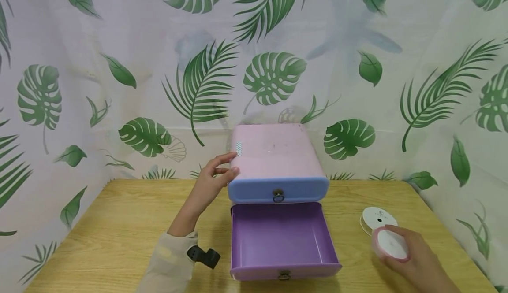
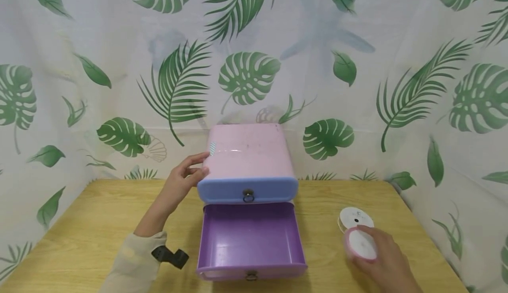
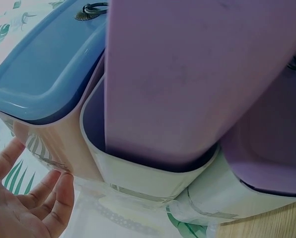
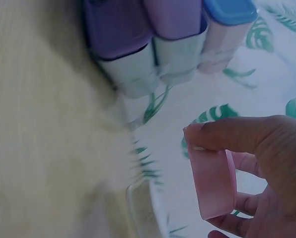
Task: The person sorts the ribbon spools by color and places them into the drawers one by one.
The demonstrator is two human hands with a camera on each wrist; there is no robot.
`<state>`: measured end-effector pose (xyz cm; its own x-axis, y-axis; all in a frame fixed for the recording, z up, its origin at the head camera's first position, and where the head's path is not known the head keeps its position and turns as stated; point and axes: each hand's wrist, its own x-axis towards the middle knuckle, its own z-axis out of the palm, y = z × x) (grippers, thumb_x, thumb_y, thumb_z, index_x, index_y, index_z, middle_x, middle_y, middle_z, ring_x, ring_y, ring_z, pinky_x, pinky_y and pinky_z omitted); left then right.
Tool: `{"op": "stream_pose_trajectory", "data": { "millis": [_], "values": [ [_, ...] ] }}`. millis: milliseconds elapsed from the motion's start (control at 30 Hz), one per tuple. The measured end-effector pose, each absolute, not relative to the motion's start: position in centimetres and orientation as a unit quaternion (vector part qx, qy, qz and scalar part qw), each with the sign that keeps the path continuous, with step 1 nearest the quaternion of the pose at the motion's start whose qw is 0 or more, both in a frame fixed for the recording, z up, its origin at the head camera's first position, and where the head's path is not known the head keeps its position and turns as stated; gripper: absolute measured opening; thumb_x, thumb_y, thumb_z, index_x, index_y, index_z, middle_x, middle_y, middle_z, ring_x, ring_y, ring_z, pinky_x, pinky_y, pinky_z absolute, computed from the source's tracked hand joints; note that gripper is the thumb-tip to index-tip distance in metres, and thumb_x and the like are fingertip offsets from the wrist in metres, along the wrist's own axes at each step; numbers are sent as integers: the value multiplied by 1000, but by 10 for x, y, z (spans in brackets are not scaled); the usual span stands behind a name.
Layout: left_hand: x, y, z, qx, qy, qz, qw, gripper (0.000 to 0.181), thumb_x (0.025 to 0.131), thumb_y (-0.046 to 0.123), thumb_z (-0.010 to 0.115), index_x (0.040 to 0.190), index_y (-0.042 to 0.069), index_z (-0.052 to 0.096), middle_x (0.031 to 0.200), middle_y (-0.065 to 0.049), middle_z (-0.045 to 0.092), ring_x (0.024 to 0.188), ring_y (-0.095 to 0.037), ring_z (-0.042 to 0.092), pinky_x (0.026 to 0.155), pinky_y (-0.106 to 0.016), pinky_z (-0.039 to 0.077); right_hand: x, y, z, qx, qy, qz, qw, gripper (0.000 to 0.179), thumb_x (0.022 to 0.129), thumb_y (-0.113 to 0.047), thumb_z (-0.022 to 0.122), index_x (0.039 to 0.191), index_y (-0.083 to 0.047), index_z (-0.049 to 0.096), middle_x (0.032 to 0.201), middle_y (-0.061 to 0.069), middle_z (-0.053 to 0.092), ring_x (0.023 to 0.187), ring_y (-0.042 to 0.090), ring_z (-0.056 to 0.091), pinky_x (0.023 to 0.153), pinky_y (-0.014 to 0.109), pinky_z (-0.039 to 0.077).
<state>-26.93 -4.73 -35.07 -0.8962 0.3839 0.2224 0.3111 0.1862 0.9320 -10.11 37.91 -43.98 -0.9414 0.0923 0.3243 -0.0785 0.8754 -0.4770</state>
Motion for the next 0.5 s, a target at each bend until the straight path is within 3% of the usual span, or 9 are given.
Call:
{"op": "stream_pose_trajectory", "data": {
  "millis": [167, 367, 500],
  "values": [
    [-271, -47, -352, 226, 770, 596, 32, 44, 90, 33, 58, 132, 35, 45, 143, 4, 34, 119, -25, 46, 92, -43, 47, -103, 360, -417, 39, -937, 270, 216, 63, 64, -16, 83, 119, -6, 54, 114, 16, 55, 99, -24, 22, 69, 4, 29],
    [-271, -47, -353, 230, 768, 597, 31, 44, 90, 31, 58, 133, 33, 45, 143, 3, 34, 120, -27, 46, 92, -43, 47, -102, 339, -395, 89, -925, 291, 229, 66, 64, -11, 83, 122, -9, 52, 117, 4, 52, 103, -19, 29, 73, 3, 32],
    [-271, -47, -353, 230, 768, 596, 30, 44, 90, 32, 58, 133, 34, 45, 143, 4, 34, 120, -26, 46, 92, -43, 47, -100, 326, -384, 115, -918, 298, 234, 68, 64, -9, 82, 124, -12, 51, 119, -7, 47, 108, -16, 30, 79, 0, 26]
  ]
}}
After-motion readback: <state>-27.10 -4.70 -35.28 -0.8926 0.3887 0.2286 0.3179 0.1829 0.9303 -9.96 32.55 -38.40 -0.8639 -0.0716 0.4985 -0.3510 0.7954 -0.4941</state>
